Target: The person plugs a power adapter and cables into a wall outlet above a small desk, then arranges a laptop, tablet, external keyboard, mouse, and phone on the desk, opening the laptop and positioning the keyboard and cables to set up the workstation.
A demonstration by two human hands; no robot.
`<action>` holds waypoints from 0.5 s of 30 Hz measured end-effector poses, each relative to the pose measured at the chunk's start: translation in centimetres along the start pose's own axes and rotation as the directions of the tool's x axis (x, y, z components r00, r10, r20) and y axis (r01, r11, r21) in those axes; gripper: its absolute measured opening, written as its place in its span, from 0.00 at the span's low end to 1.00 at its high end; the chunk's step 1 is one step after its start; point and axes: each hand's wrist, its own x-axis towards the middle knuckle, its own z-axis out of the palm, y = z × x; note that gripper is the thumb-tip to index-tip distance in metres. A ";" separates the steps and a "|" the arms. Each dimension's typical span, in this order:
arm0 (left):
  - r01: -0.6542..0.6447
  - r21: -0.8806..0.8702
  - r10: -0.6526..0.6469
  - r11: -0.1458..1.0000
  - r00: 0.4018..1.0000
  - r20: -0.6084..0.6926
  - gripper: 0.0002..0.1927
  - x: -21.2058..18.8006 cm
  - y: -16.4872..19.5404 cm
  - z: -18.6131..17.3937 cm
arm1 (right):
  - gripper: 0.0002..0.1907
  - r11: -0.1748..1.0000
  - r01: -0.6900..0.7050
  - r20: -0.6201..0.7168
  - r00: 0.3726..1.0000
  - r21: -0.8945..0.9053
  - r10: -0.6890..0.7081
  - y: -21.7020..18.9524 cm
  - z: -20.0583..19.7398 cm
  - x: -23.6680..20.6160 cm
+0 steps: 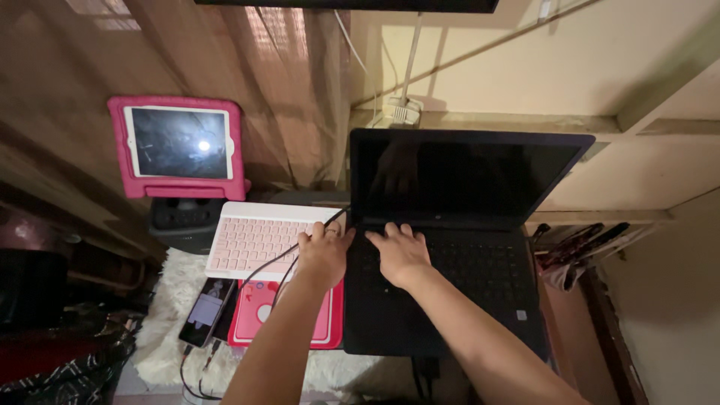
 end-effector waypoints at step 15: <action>-0.017 0.037 0.018 0.999 1.000 -0.009 0.26 0.5 0.0 -0.6 | 0.29 0.997 0.007 -0.028 1.000 -0.071 -0.009 -0.4 0.1 0.3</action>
